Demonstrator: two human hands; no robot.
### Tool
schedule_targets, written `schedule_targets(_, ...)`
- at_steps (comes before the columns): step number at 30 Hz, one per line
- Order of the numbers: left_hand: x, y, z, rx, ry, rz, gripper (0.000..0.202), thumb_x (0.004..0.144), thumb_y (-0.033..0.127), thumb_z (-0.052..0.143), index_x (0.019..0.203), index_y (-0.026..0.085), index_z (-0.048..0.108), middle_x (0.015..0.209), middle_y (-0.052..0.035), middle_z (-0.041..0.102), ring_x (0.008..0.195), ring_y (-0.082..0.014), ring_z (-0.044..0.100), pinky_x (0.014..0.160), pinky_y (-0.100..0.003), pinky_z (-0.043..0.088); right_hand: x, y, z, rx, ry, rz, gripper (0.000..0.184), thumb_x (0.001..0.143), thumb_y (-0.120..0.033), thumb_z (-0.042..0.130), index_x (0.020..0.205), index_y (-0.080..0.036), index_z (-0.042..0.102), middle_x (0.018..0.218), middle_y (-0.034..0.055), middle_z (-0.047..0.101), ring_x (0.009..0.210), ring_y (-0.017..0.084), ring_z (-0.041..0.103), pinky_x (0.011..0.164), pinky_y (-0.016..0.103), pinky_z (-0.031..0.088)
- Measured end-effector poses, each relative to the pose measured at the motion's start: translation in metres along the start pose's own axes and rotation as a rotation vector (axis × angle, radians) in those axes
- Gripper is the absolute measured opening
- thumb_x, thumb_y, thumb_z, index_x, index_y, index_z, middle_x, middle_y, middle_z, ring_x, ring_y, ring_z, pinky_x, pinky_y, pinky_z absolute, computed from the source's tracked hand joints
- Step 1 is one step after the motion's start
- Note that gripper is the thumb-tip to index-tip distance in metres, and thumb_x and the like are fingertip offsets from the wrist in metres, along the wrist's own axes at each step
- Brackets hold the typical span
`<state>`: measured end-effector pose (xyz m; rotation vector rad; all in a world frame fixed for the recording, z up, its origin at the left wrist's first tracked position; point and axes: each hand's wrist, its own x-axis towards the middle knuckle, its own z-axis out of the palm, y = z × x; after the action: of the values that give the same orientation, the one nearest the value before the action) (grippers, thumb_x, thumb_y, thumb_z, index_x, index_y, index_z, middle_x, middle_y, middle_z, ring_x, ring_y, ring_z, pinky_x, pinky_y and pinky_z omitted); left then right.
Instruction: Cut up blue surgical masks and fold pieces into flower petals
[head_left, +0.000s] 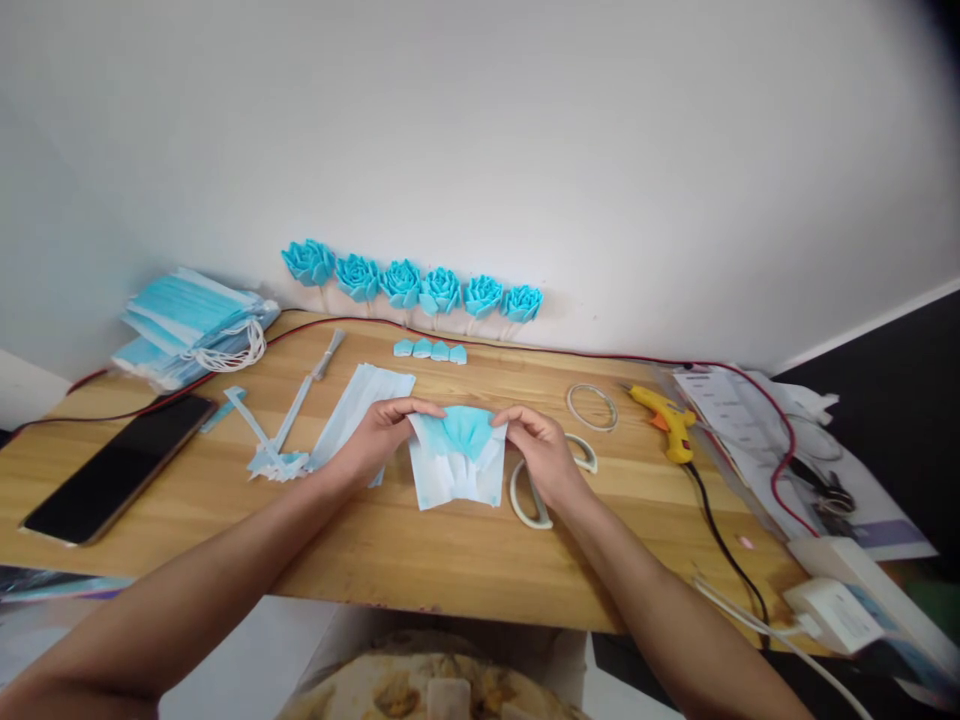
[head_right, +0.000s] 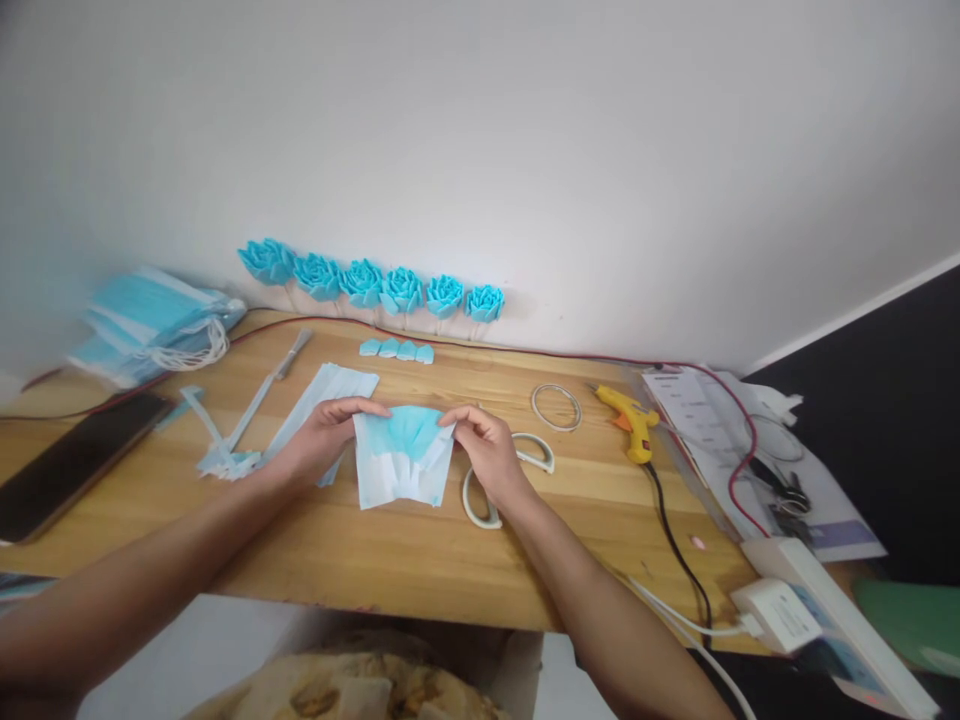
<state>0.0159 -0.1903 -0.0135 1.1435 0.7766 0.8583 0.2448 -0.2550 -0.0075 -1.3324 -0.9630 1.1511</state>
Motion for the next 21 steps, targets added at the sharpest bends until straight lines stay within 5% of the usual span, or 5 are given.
schedule_targets(6, -0.001, 0.0, -0.003, 0.01, -0.024, 0.011, 0.007, 0.077, 0.027, 0.079, 0.076, 0.02, 0.08, 0.073, 0.0006, 0.073, 0.067, -0.0118, 0.061, 0.068, -0.023, 0.046, 0.0, 0.001, -0.001, 0.011, -0.005, -0.031, 0.005, 0.072, -0.025, 0.07, 0.069, -0.022, 0.072, 0.075, -0.0015, 0.069, 0.07, 0.014, 0.059, 0.071, 0.028, 0.046)
schedule_targets(13, 0.0, 0.0, -0.002, -0.022, -0.007, -0.031, 0.021, 0.077, 0.035, 0.085, 0.089, 0.02, 0.08, 0.082, -0.0003, 0.074, 0.073, -0.0133, 0.063, 0.071, -0.024, 0.048, -0.002, -0.002, 0.0, 0.003, -0.1, 0.0, 0.035, 0.079, -0.042, 0.081, 0.109, -0.025, 0.078, 0.095, 0.0021, 0.078, 0.084, 0.018, 0.067, 0.079, 0.031, 0.051)
schedule_targets(21, -0.003, 0.009, 0.007, 0.027, -0.026, -0.176, 0.045, 0.066, 0.052, 0.092, 0.09, 0.017, 0.08, 0.08, -0.0041, 0.076, 0.077, -0.0217, 0.068, 0.072, -0.03, 0.053, -0.005, -0.002, 0.001, -0.069, -0.186, 0.031, 0.046, 0.076, -0.064, 0.08, 0.074, -0.019, 0.073, 0.073, -0.0004, 0.068, 0.069, 0.015, 0.056, 0.069, 0.029, 0.044)
